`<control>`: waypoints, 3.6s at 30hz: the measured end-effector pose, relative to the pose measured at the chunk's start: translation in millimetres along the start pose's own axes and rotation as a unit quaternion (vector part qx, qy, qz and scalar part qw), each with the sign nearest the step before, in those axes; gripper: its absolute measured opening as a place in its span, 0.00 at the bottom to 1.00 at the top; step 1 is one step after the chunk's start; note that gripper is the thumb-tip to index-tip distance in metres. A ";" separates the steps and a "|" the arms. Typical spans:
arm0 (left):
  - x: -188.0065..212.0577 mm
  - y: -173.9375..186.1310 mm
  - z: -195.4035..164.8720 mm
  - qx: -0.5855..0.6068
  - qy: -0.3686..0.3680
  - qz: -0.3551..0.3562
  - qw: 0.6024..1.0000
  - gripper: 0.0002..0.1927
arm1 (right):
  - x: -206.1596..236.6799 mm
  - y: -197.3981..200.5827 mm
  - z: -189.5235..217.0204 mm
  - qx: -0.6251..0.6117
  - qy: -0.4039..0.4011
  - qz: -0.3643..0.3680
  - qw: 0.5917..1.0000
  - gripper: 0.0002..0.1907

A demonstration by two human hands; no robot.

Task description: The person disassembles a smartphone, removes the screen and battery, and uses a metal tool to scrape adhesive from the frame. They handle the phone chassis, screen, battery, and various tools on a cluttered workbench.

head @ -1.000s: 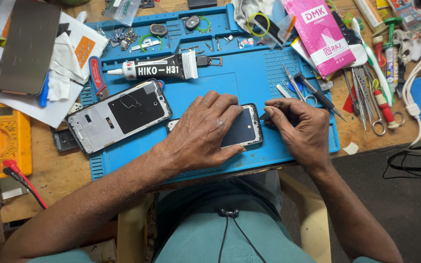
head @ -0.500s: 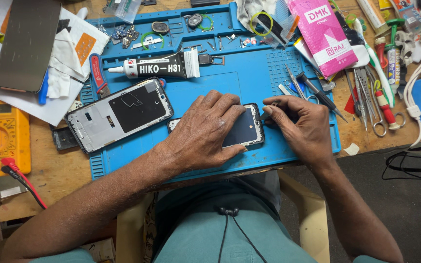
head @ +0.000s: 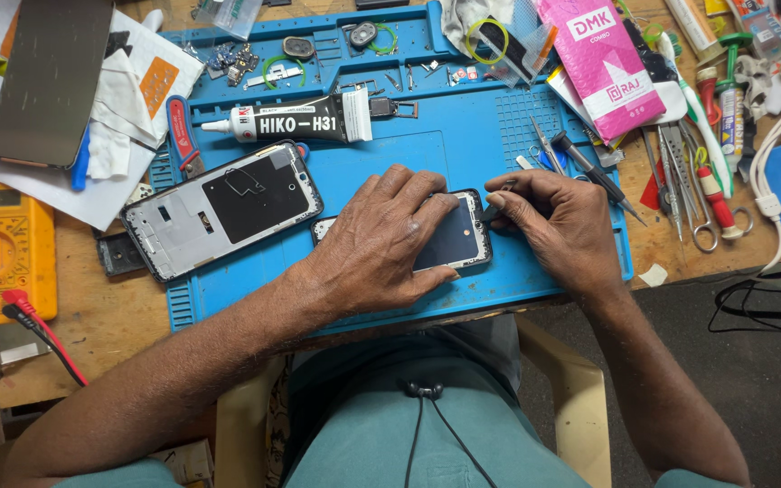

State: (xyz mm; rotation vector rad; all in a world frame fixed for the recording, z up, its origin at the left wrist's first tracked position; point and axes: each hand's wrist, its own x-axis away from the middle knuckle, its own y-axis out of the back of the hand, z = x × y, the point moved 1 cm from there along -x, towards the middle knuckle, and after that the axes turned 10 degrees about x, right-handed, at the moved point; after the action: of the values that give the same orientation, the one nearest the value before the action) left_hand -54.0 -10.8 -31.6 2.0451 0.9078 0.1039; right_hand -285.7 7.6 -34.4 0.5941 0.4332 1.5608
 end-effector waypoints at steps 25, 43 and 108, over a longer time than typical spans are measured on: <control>0.7 -0.2 -1.0 0.008 0.010 0.005 1.000 0.39 | -4.1 -0.9 -4.2 -0.005 0.000 0.019 1.000 0.08; 1.3 -0.1 -0.7 0.007 0.006 0.002 1.000 0.38 | -5.7 3.0 -14.4 -0.025 0.005 0.052 0.998 0.07; -1.4 7.2 -1.2 0.064 -0.045 -0.042 0.996 0.20 | -3.7 2.9 -4.1 -0.064 0.005 0.000 0.998 0.14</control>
State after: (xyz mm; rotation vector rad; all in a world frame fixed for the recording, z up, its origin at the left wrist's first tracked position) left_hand -51.5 -13.4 -25.1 2.1071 0.9645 -0.0933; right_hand -290.5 4.0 -36.3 0.4880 0.3384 1.5782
